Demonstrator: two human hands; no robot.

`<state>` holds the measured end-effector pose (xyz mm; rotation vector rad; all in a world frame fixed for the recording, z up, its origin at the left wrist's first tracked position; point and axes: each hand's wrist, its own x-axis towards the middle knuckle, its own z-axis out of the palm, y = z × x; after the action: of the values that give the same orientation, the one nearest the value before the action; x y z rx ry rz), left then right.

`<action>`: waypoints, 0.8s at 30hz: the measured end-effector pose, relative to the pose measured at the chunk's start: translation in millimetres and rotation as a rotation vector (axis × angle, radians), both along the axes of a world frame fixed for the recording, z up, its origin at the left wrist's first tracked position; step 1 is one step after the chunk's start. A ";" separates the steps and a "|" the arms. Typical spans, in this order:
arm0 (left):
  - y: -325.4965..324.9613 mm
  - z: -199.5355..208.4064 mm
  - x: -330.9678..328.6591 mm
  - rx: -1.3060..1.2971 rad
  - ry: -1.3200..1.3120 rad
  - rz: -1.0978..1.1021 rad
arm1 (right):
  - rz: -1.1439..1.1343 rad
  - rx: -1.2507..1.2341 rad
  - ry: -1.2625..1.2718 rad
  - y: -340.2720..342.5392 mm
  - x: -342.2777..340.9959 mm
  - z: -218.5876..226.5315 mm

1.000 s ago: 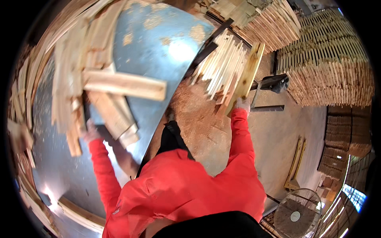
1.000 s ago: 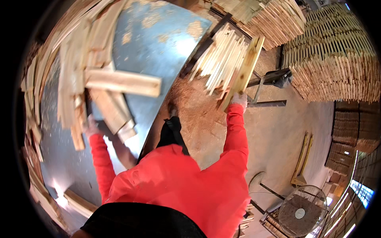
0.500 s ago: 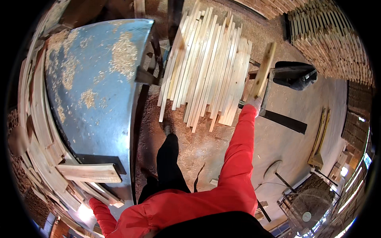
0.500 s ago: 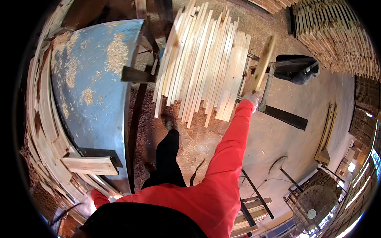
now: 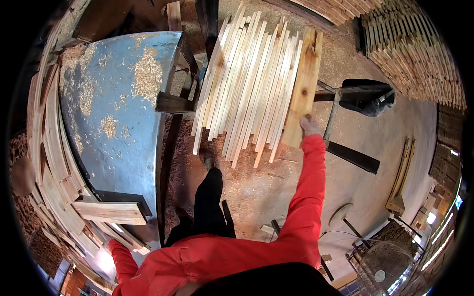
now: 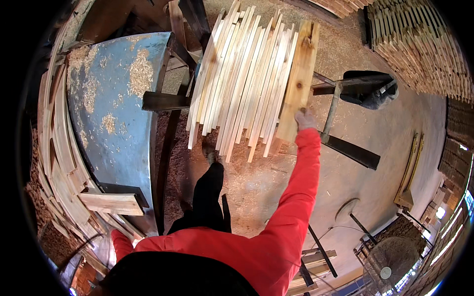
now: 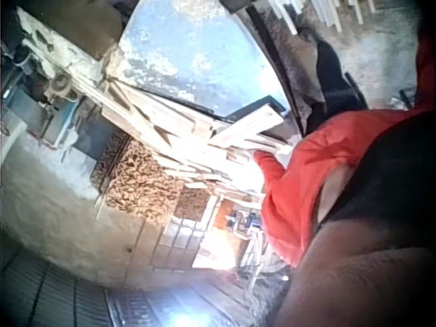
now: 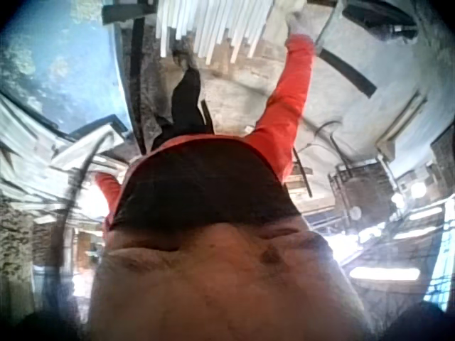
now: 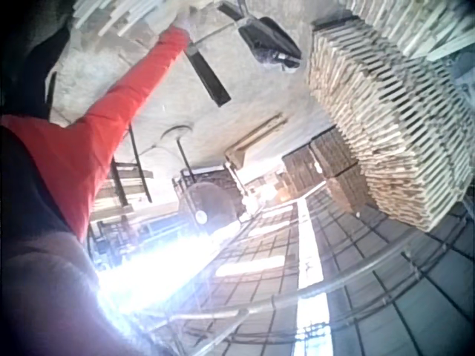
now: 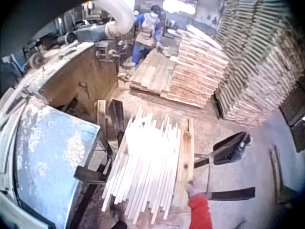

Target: The person repeatedly picks up wooden planks from a pile on a metal table, briefly inspects them, and places them into a separate stack. The person handles the planks one at a time or in small groups, moving them from a disorganized pile to a more organized stack.

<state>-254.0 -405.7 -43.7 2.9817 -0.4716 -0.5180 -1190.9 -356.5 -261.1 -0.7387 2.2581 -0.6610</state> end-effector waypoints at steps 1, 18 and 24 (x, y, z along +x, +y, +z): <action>-0.9 0.5 -0.5 0.007 0.001 -0.012 | -0.130 -0.168 -0.070 -9.8 14.7 -7.7; 21.9 11.3 -9.9 0.197 0.136 -0.341 | 0.255 -0.135 0.707 -135.1 98.6 139.5; 72.6 45.6 -36.1 -0.206 0.306 -0.110 | 1.043 -0.734 0.030 -198.7 454.1 263.5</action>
<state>-290.1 -333.1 1.9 2.6302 -0.6182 -0.8613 -736.8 -555.2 2.5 -2.0501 1.2718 -0.8948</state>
